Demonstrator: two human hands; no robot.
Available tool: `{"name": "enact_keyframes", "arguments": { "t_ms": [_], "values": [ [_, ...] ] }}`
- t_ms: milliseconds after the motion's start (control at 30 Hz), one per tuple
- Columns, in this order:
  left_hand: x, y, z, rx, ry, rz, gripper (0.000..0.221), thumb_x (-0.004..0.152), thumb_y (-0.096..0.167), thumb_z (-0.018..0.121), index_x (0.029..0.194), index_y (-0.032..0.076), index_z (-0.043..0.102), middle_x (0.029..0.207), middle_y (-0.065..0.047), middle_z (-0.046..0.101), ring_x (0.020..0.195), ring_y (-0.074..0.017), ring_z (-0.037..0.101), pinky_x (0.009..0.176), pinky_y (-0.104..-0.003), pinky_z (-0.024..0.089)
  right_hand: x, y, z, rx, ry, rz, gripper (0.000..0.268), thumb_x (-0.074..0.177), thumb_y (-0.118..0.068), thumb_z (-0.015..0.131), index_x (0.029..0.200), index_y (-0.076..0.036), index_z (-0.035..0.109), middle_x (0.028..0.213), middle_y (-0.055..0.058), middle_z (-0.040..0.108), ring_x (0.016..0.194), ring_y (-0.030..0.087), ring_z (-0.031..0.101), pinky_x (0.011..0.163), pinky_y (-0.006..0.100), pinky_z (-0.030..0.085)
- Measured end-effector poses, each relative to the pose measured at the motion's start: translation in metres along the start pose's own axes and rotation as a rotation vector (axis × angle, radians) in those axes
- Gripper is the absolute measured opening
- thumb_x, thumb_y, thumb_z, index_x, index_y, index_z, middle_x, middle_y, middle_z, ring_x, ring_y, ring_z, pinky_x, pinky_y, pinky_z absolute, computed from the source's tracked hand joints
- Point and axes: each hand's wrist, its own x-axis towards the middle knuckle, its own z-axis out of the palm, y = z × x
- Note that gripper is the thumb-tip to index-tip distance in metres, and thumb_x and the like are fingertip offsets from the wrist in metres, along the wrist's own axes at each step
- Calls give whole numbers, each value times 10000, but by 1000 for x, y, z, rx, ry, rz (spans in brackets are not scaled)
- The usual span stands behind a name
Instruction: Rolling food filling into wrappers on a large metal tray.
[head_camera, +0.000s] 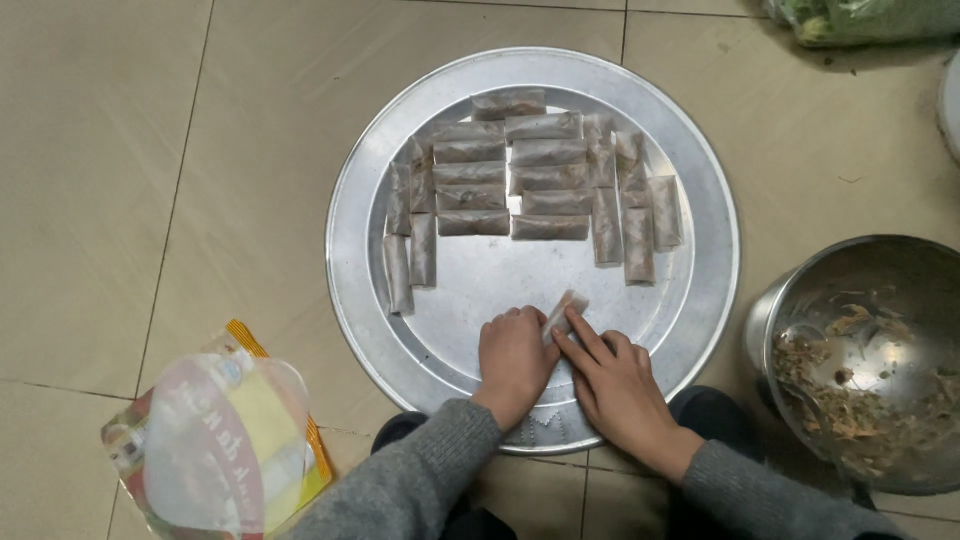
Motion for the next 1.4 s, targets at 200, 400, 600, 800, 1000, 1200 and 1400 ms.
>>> {"name": "enact_keyframes", "arguments": {
  "t_ms": [200,400,600,800,1000,1200,1400],
  "values": [
    [25,-21,-13,272,62,144,176,880,38,617,1014,50,730,968,-142,715,871,-298,657,888,-438,506,-15,2,5,127,55,13,730,925,-204,582,1616,-129,361,1746,100,251,1324,323,429,1114,516,324],
    [73,-71,-55,557,199,237,198,936,157,579,956,90,765,1018,-146,740,1001,-310,653,988,-454,468,-31,14,24,171,-11,60,659,971,-248,559,1584,-87,377,1707,209,229,1451,358,342,1142,543,295],
    [92,-92,-65,792,295,434,194,935,196,587,1012,97,735,1047,-127,726,1009,-274,632,1011,-408,442,-36,14,22,174,22,23,563,979,-259,562,1511,-101,472,1689,190,282,1458,361,354,1149,555,287],
    [88,-87,-62,677,270,304,168,931,120,609,1053,81,719,1092,-134,692,976,-274,665,941,-411,509,-35,18,31,80,9,3,501,990,-279,539,1465,-120,545,1687,188,303,1425,365,376,1155,542,266],
    [45,-56,-66,431,355,146,346,925,60,596,1256,-14,664,1411,-247,596,1045,-353,673,768,-422,582,-37,14,26,97,122,-29,468,973,-264,569,1412,-99,580,1676,151,361,1409,322,415,1127,509,294],
    [-74,72,-146,-362,-221,163,427,916,97,598,1321,-20,668,1305,-199,707,1089,-367,712,932,-440,576,-41,17,24,129,155,-16,530,941,-297,638,1444,-166,537,1694,173,306,1421,377,403,1139,547,300],
    [-145,261,209,228,290,90,1050,860,699,319,1472,-154,294,1586,-482,219,1501,-631,193,1227,-693,136,-46,16,24,86,226,-32,483,954,-256,607,1413,-109,573,1662,184,348,1388,368,405,1146,524,295]
  ]
}}
